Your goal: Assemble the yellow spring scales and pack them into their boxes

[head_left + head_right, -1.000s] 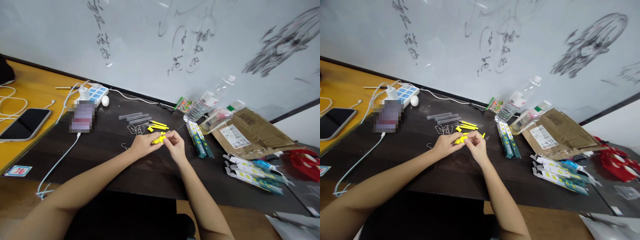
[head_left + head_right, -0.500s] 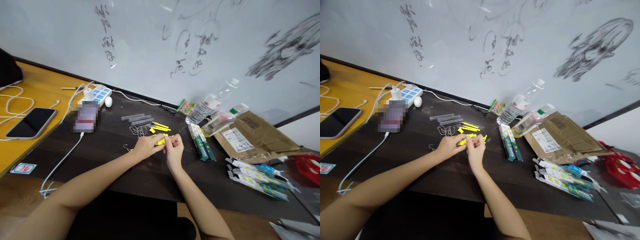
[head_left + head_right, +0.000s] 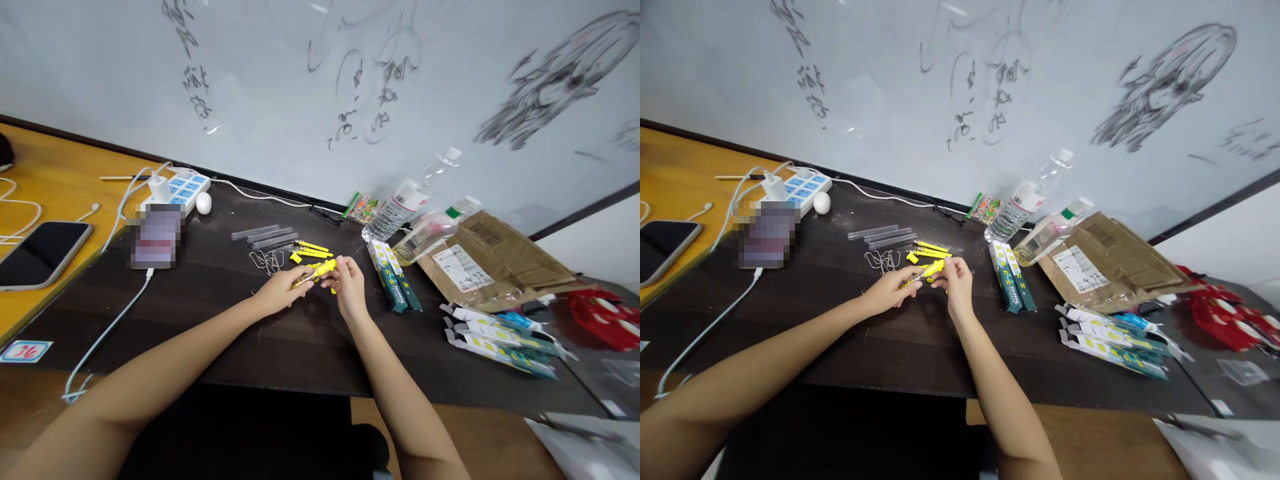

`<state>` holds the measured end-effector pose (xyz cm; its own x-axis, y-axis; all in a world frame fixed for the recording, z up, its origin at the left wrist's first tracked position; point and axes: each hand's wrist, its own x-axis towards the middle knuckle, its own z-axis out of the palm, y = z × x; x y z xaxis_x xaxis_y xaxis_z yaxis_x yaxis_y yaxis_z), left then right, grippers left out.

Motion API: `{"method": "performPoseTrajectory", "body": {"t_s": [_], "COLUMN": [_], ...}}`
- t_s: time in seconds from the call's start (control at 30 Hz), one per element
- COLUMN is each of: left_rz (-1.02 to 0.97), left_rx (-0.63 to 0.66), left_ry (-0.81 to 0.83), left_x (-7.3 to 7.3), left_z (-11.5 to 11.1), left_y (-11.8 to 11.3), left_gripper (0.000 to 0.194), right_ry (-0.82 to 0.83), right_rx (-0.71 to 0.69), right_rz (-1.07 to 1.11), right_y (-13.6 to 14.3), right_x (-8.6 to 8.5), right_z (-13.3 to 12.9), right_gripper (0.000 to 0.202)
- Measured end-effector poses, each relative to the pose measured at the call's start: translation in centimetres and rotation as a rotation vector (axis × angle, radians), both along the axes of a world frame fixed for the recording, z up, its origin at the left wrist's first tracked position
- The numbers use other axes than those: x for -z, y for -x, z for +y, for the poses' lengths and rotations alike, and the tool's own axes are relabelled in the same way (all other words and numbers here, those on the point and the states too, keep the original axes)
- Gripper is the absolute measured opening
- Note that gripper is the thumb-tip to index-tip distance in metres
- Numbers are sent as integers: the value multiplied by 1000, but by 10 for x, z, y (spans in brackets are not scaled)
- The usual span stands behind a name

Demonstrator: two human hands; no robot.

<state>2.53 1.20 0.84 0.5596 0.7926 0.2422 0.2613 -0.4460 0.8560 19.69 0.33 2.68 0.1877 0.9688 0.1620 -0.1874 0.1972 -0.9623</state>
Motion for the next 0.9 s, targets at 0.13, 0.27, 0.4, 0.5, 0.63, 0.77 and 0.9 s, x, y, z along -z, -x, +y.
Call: {"method": "performPoseTrajectory", "body": {"t_s": [0.13,0.27,0.4,0.5,0.63,0.77,0.9], "left_rz": [-101,-148,-177,-199,-249,-216,-195], "left_rx": [53,62,70,82,31,-18,-21], "left_ry": [134,191,238,264,161,-65,-239], "left_x": [0,-1,-2,-2,-4,-8,-6], "left_z": [-1,-2,-3,-2,-4,-7,-8], "left_y": [-1,-3,-3,-3,-4,-4,-5], "left_gripper": [44,45,45,47,53,49,47], "right_ry": [-14,-33,-52,-47,-91,-155,-205], "right_rx": [-66,-52,-75,-104,-87,-85,-113], "right_rz": [-15,-19,14,5,-118,-185,-213], "right_y": [0,0,-3,-4,-3,0,1], "right_x": [1,0,-4,-6,-2,0,-4], "right_z": [0,-1,-2,-2,-1,-3,-8], "right_gripper": [32,29,23,21,21,19,17]}}
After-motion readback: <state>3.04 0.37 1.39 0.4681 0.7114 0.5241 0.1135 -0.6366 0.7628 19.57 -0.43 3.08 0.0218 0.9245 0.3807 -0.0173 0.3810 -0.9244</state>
